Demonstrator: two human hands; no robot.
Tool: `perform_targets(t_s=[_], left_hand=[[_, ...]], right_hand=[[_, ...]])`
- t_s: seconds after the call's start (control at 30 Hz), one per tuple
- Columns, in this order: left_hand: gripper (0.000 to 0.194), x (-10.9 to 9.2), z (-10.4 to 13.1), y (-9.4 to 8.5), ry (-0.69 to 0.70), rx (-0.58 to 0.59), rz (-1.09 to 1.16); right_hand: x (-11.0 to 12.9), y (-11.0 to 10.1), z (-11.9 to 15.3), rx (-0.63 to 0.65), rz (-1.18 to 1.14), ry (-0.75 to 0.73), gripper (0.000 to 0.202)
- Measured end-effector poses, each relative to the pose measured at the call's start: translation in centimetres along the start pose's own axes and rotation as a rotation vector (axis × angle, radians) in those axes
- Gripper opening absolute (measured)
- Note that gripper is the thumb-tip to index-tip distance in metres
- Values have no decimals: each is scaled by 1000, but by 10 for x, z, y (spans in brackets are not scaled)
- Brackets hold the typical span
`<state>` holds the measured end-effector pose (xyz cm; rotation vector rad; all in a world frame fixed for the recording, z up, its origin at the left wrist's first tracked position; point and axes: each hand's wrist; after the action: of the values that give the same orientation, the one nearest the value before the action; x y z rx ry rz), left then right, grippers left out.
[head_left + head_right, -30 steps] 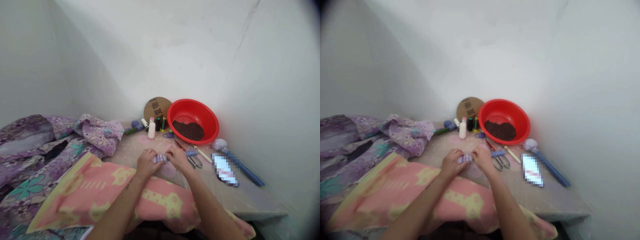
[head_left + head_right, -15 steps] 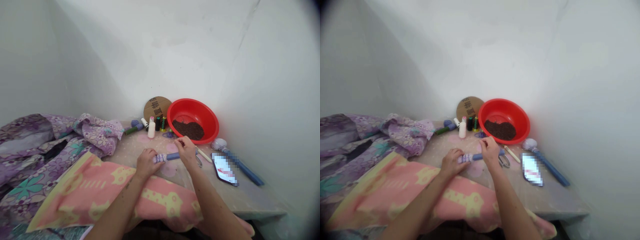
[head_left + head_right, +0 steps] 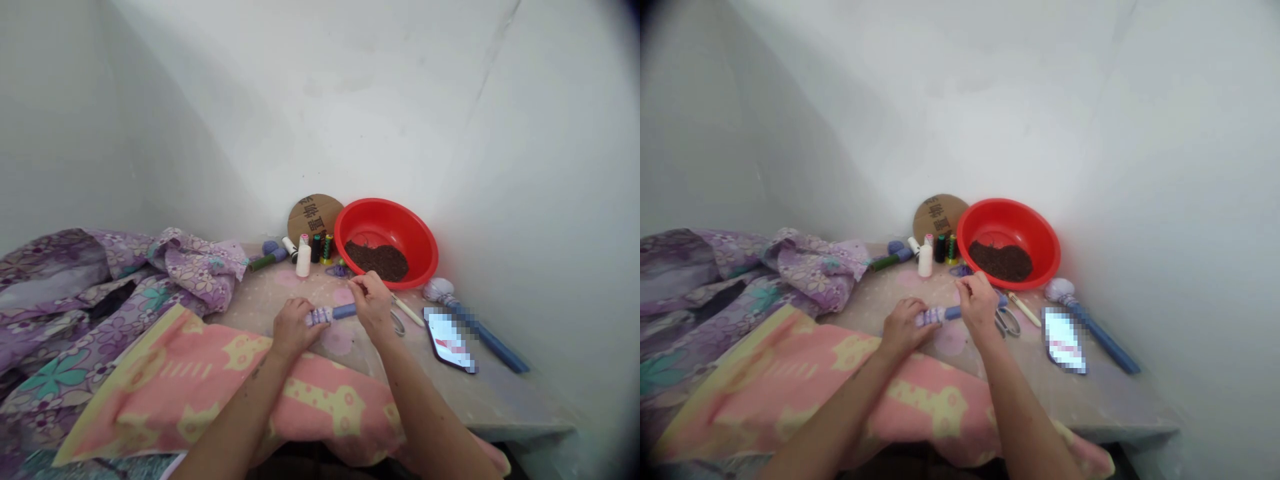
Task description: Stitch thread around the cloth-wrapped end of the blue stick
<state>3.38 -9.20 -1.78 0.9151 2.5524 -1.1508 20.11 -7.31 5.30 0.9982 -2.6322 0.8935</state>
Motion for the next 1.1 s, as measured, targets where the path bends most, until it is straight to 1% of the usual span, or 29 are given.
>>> perform_targets(t_s=[0.2, 0.33, 0.4, 0.57, 0.63, 0.7, 0.8, 0.93, 1.1], left_hand=[[32, -2, 2, 2, -24, -43, -45], [35, -5, 3, 1, -32, -80, -78], [32, -6, 3, 0, -20, -70, -79], [25, -8, 3, 0, -13, -80, -82], [25, -7, 3, 0, -19, -87, -91], [25, -6, 4, 1, -25, -88, -99], [25, -5, 4, 2, -16, -91, -97], [25, -5, 4, 2, -9, -97, -88], [26, -5, 3, 3, -9, -64, -74]], right_hand=[[-8, -8, -1, 57, 68, -57, 19], [-14, -21, -2, 136, 11, -95, 19], [-15, -29, -3, 231, -61, -121, 17], [-14, -49, 2, 596, -203, -148, 14], [-13, -54, 6, 697, -193, -141, 12], [-12, -56, 11, 761, -173, -137, 11], [-10, -57, 17, 816, -188, -132, 11], [-7, -55, 26, 841, -209, -120, 11], [-9, -47, 37, 883, -213, -110, 12]])
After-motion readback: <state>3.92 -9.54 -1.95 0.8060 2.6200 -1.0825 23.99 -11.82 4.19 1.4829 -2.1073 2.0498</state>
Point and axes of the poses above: each hand's wrist, its own z-axis away from the middle knuckle, its own y-axis out of the palm, x = y × z, and after that the axes turned 7 degrees about z, right-handed
